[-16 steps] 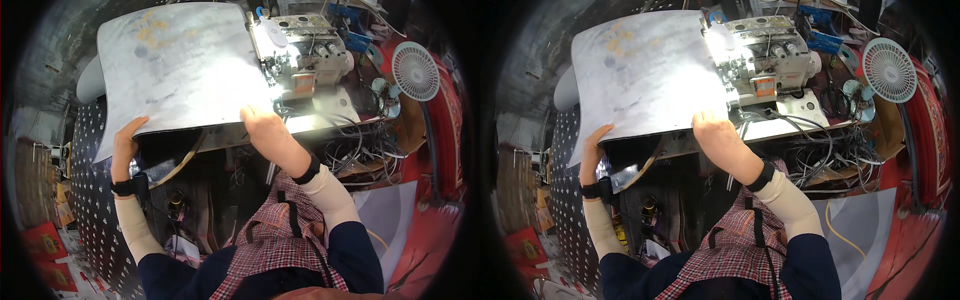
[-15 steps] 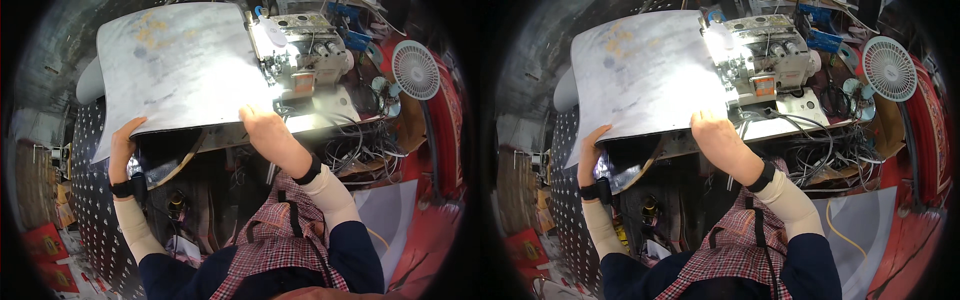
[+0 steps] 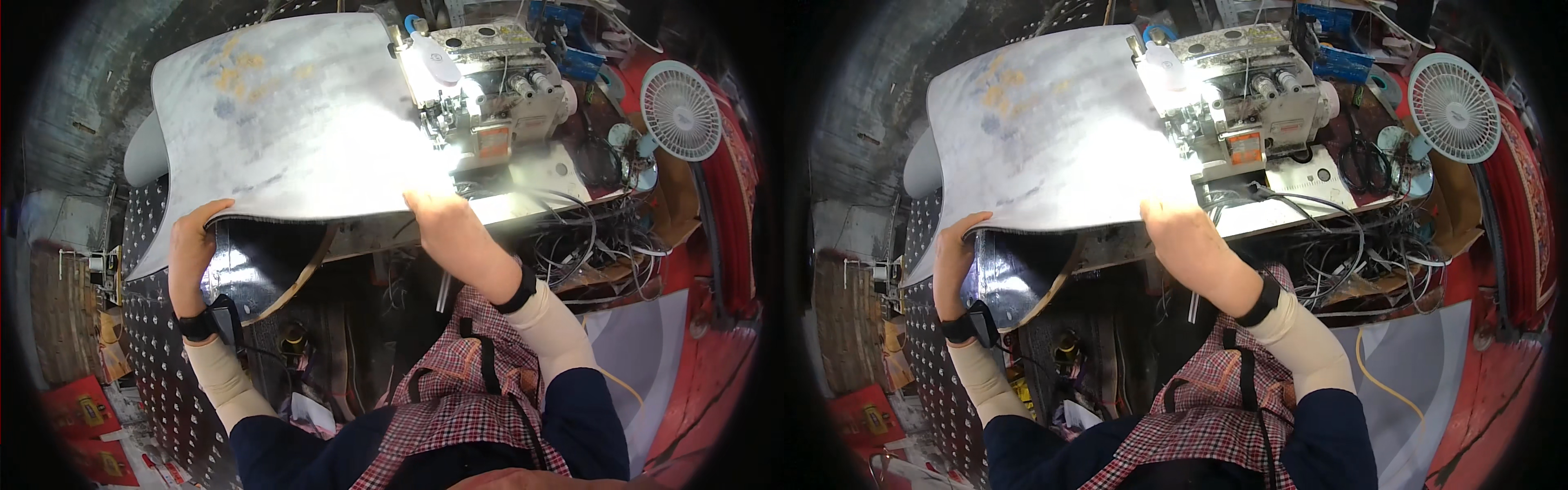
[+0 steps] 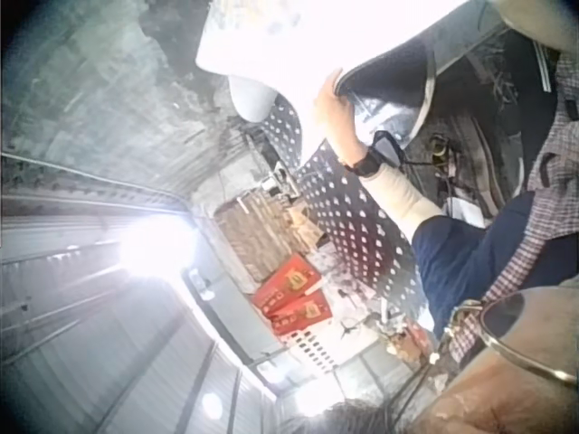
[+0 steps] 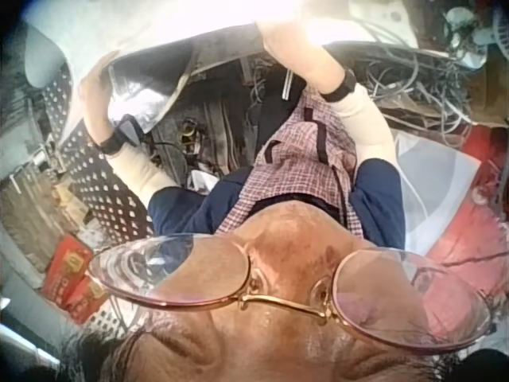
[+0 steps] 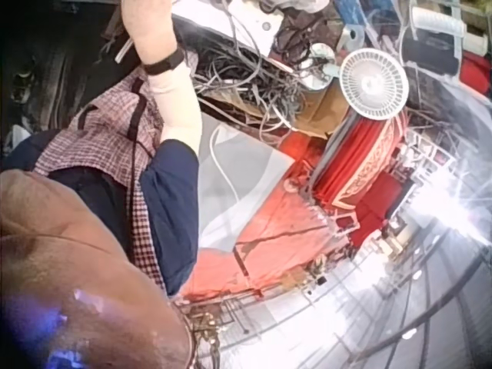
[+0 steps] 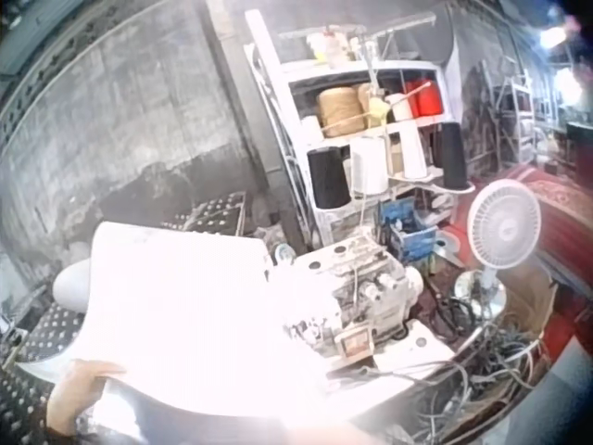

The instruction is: Sewing the edge of a grey fabric mat using an industrial overlock sewing machine.

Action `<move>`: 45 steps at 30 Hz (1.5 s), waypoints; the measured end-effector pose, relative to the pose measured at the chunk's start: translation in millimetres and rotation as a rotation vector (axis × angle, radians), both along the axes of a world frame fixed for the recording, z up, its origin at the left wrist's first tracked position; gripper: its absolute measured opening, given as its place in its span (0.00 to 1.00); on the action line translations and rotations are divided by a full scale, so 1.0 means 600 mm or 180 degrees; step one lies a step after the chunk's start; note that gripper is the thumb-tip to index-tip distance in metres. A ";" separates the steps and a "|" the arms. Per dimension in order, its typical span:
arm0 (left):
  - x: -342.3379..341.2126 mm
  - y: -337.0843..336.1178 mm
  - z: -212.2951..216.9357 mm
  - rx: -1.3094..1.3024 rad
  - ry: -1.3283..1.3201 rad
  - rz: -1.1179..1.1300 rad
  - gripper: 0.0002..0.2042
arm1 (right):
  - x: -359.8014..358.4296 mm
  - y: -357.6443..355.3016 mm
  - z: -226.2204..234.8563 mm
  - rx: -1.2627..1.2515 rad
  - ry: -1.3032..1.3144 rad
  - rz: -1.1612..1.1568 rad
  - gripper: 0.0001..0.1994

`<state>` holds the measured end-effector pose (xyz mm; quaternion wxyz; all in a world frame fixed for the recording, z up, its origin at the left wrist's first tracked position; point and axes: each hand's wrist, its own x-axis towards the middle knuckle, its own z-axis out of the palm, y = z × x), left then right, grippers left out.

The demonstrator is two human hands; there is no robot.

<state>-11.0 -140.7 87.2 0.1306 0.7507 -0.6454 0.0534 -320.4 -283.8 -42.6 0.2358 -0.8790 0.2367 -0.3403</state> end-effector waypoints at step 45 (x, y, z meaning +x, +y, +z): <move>0.066 -0.027 -0.187 -0.0261 -0.0123 0.0010 0.37 | 0.079 -0.032 -0.057 -0.1589 0.0197 -0.0903 0.11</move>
